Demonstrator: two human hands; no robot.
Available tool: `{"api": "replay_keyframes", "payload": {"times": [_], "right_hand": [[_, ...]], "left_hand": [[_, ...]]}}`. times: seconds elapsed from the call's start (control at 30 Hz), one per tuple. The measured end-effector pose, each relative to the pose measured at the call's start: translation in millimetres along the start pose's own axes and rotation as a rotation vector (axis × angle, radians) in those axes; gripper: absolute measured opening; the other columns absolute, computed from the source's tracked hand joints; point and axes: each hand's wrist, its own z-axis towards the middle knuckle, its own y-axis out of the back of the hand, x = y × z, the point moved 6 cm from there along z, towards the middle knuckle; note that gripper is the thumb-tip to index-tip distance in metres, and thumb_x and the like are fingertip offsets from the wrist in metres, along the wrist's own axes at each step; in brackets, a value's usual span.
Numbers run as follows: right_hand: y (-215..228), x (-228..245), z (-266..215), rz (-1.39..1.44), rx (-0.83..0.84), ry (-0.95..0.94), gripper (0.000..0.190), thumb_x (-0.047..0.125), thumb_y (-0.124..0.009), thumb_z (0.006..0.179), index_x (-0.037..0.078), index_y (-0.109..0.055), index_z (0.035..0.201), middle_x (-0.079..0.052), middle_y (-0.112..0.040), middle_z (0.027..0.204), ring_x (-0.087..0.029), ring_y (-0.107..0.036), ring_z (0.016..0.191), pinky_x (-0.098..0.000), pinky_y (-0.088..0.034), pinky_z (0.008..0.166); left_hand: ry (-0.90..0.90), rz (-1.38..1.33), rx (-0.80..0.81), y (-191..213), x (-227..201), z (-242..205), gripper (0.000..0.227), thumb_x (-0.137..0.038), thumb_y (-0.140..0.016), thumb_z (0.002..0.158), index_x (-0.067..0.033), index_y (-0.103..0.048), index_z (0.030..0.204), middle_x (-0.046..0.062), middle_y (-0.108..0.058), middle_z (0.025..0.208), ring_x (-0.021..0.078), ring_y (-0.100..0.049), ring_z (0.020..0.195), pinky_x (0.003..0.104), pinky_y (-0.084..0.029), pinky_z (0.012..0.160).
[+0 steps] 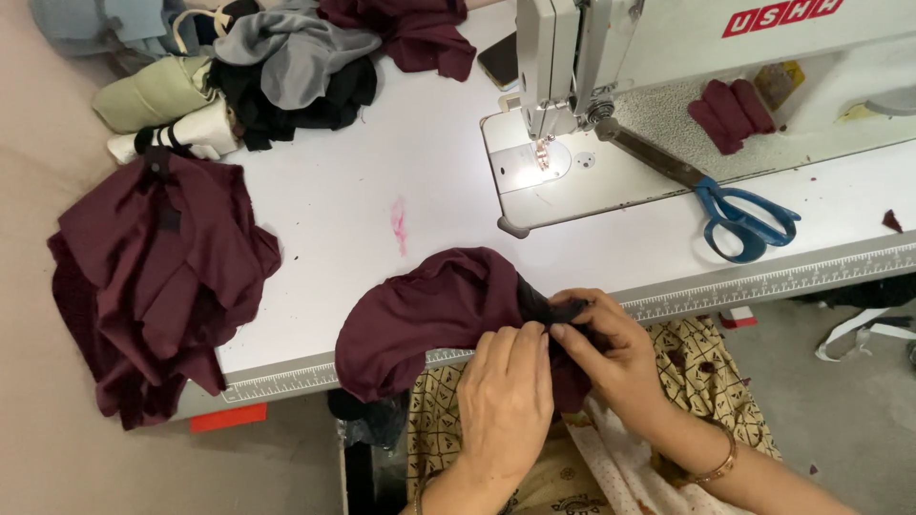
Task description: Assembling a fabric cover onto a crescent-shaped foam insert at a sewing workstation.
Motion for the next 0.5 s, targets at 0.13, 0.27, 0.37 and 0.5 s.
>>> {"api": "replay_keyframes", "payload": {"times": [0.13,0.27,0.37,0.5], "right_hand": [[-1.3,-7.1,-0.1,0.141,0.034,-0.047,0.008,-0.001,-0.066,0.094,-0.005,-0.064,0.088,-0.014,-0.067,0.121,-0.019,-0.062,0.106,-0.0289,-0.049,0.091],[-1.8,-10.9,1.5,0.107,0.030,-0.081,0.004,-0.002,-0.067,0.091,-0.006,-0.065,0.091,-0.013,-0.067,0.116,-0.019,-0.064,0.099,-0.0289,-0.051,0.085],[-0.8,-4.3,3.6,-0.051,-0.006,-0.011,0.009,-0.002,-0.070,0.087,-0.006,-0.065,0.092,-0.012,-0.068,0.111,-0.020,-0.067,0.097,-0.0286,-0.053,0.084],[0.0,7.9,1.5,-0.180,-0.067,0.060,0.011,-0.001,-0.074,0.085,-0.005,-0.067,0.094,-0.013,-0.069,0.110,-0.020,-0.069,0.097,-0.0279,-0.055,0.082]], "left_hand": [[-0.019,-0.027,0.000,-0.7,-2.5,-3.1,0.013,-0.002,-0.064,0.097,0.0060,-0.065,0.107,0.014,-0.061,0.088,0.0284,-0.059,0.078,0.039,-0.050,0.066],[-0.020,-0.075,0.053,-6.2,0.9,-10.7,0.010,-0.001,-0.065,0.097,0.0056,-0.065,0.104,0.014,-0.060,0.085,0.0272,-0.058,0.075,0.038,-0.049,0.064],[0.011,-0.091,0.047,-8.4,4.7,-12.5,0.010,-0.004,-0.066,0.097,0.0034,-0.065,0.103,0.013,-0.061,0.088,0.0280,-0.059,0.078,0.039,-0.050,0.067],[0.075,-0.053,-0.033,6.8,0.8,2.1,0.022,-0.016,-0.069,0.092,0.0007,-0.062,0.105,0.017,-0.064,0.101,0.0333,-0.061,0.092,0.043,-0.049,0.080]]}}
